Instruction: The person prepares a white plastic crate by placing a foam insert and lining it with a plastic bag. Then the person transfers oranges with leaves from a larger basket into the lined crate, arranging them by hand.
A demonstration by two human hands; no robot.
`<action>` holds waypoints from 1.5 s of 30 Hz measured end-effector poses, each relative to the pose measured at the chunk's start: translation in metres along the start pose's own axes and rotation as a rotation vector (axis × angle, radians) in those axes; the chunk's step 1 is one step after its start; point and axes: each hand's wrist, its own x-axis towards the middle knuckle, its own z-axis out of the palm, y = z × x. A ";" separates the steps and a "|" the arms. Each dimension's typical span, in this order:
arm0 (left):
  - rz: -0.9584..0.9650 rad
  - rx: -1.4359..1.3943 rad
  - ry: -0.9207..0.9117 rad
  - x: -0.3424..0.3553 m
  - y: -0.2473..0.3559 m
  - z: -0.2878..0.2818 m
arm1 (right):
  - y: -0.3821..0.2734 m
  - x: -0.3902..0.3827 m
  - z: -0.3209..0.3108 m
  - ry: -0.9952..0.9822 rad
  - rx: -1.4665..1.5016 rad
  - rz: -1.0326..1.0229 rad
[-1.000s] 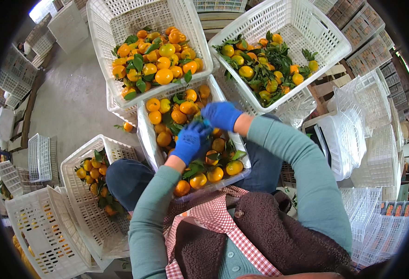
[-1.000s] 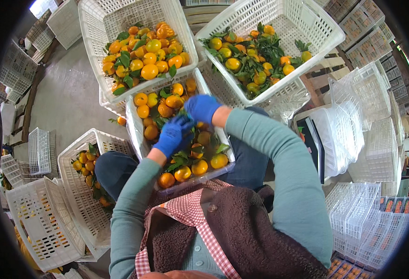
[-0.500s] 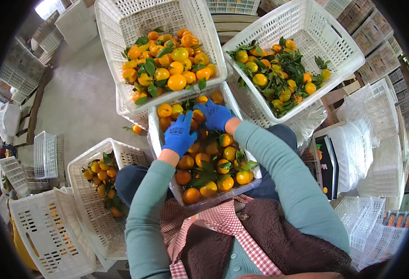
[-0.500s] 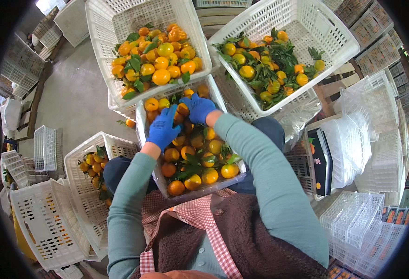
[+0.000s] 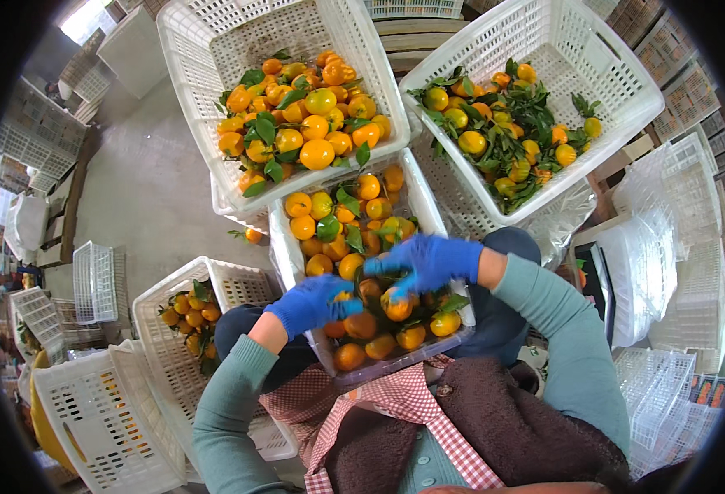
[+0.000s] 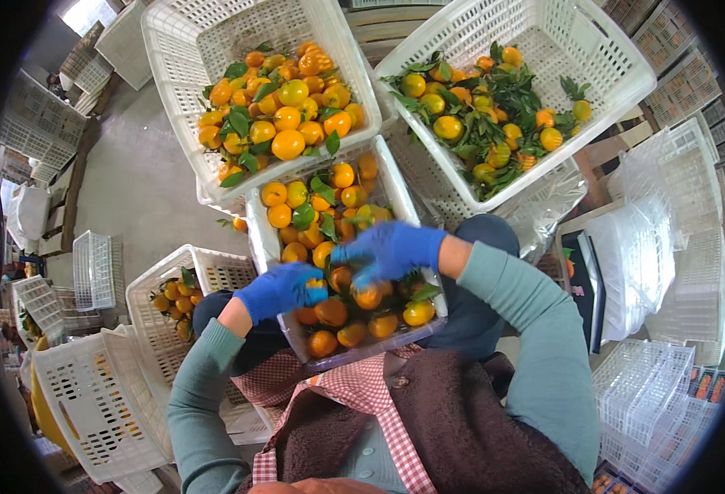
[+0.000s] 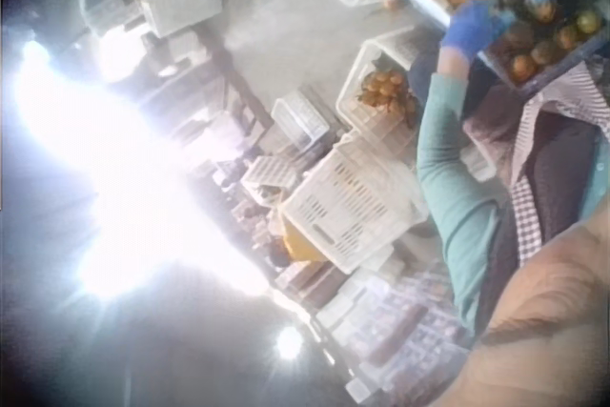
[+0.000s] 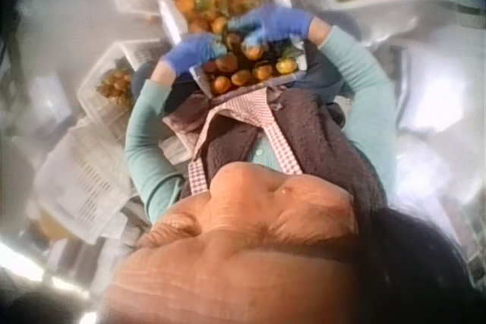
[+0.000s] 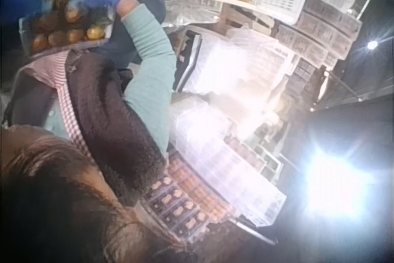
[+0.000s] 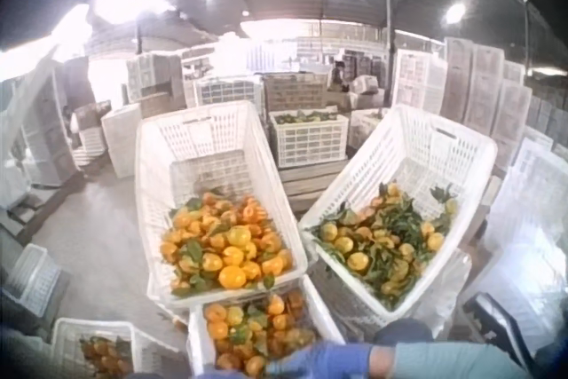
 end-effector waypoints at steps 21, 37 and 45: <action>0.003 0.260 0.204 0.021 -0.014 -0.046 | 0.000 0.011 -0.061 -0.313 -0.084 0.474; -0.221 0.966 0.400 0.127 -0.072 -0.001 | -0.002 0.066 -0.038 -0.206 -0.061 0.316; -0.088 0.632 0.308 0.092 -0.045 -0.027 | 0.054 0.108 -0.009 0.199 0.141 0.348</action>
